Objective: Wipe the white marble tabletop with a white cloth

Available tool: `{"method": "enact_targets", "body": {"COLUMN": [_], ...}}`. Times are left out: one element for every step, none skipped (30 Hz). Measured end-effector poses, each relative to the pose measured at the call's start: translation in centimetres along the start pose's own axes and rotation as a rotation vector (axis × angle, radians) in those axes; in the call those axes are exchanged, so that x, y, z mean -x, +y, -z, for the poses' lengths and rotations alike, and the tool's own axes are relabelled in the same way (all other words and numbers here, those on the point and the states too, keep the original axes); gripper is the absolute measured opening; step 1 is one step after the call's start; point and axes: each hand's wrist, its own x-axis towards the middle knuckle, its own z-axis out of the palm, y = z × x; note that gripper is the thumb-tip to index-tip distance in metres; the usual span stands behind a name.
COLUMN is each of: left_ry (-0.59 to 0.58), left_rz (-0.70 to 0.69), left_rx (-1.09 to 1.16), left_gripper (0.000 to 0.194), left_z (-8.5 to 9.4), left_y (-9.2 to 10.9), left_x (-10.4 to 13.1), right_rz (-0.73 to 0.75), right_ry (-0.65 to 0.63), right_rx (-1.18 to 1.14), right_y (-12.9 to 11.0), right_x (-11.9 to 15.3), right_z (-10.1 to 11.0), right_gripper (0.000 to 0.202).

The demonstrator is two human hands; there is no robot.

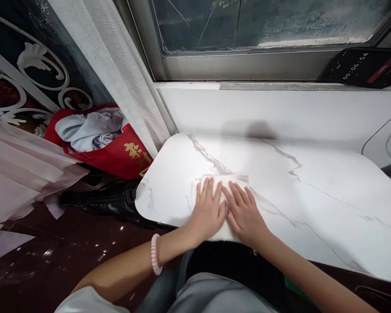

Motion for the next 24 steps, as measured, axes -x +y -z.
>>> {"method": "enact_targets", "body": {"left_ry": [-0.002, -0.004, -0.009, -0.016, -0.026, -0.038, -0.05, -0.06, -0.066, -0.065, -0.056, -0.042, -0.024, -0.004, 0.013, 0.024, 0.028, 0.026, 0.026, 0.027, 0.03, 0.036, 0.044, 0.052], "left_rz": [-0.026, -0.048, -0.065, -0.079, -0.088, -0.096, -0.101, -0.106, -0.107, -0.102, -0.088, -0.065, -0.036, -0.007, 0.017, 0.031, 0.035, 0.032, 0.03, 0.031, 0.035, 0.037, 0.037, 0.032], "left_rx": [0.003, 0.005, 0.007, 0.011, 0.016, 0.02, 0.024, 0.024, 0.02, 0.011, -0.002, -0.016, -0.029, -0.038, -0.044, -0.047, -0.049, -0.052, -0.055, -0.06, -0.066, -0.072, -0.079, -0.085], "left_gripper": [0.054, 0.054, 0.054, 0.054, 0.054, 0.054, 0.053, 0.052, 0.052, 0.051, 0.05, 0.049, 0.048, 0.048, 0.047, 0.046, 0.045, 0.045, 0.045, 0.045, 0.045, 0.046, 0.046, 0.046], "left_z": [-0.1, -0.2, -0.2, -0.3, -0.3, -0.3, -0.3, -0.3, -0.3, -0.4, -0.4, -0.5, -0.6, -0.7, -0.8, -1.0, -1.2, -1.4, -1.6, -1.8, -2.0, -2.3, -2.5, -2.7], "left_y": [0.7, 1.1, 1.4, 1.5, 1.4, 1.2, 0.8, 0.3, -0.2, -0.7, -1.1, -1.5, -1.9, -2.2, -2.5, -2.7, -2.9, -3.0, -3.1, -3.2, -3.3, -3.3, -3.3, -3.2], "left_x": [0.6, 0.9, 1.1, 1.1, 0.9, 0.5, 0.0, -0.7, -1.5, -2.5, -3.7, -5.0, -6.4, -7.9, -9.5, -11.2, -12.8, -14.4, -15.9, -17.4, -18.6, -19.8, -20.8, -21.7], "right_rz": [-0.012, -0.026, -0.038, -0.049, -0.062, -0.08, -0.106, -0.14, -0.176, -0.212, -0.247, -0.274, -0.292, -0.304, -0.312, -0.322, -0.331, -0.341, -0.352, -0.362, -0.376, -0.392, -0.412, -0.434], "right_ry": [0.003, 0.001, -0.005, -0.016, -0.029, -0.045, -0.062, -0.08, -0.097, -0.113, -0.124, -0.128, -0.125, -0.113, -0.097, -0.077, -0.055, -0.037, -0.025, -0.024, -0.03, -0.044, -0.063, -0.08], "right_rx": [-0.001, -0.005, -0.011, -0.019, -0.029, -0.038, -0.045, -0.049, -0.053, -0.056, -0.059, -0.063, -0.065, -0.06, -0.046, -0.022, 0.005, 0.029, 0.043, 0.041, 0.025, 0.001, -0.028, -0.055], "right_y": [0.1, 0.2, 0.3, 0.5, 0.6, 0.8, 0.9, 1.0, 1.2, 1.4, 1.6, 2.0, 2.5, 3.1, 3.8, 4.5, 5.4, 6.2, 7.1, 8.1, 9.0, 9.9, 10.8, 11.5], "right_x": [1.0, 1.8, 2.3, 2.5, 2.5, 2.2, 1.7, 1.0, 0.0, -1.1, -2.3, -3.6, -5.0, -6.4, -7.8, -9.2, -10.5, -11.8, -12.9, -14.0, -14.9, -15.8, -16.5, -17.1], "right_z": [0.2, 0.4, 0.6, 0.7, 0.8, 0.9, 0.9, 0.9, 0.8, 0.7, 0.6, 0.5, 0.4, 0.3, 0.2, 0.1, 0.0, 0.0, -0.1, -0.1, -0.2, -0.2, -0.2, -0.2], "right_gripper": [0.058, 0.058, 0.058, 0.058, 0.058, 0.058, 0.058, 0.057, 0.058, 0.058, 0.058, 0.058, 0.057, 0.056, 0.055, 0.054, 0.054, 0.054, 0.053, 0.053, 0.053, 0.053, 0.053, 0.052]}}
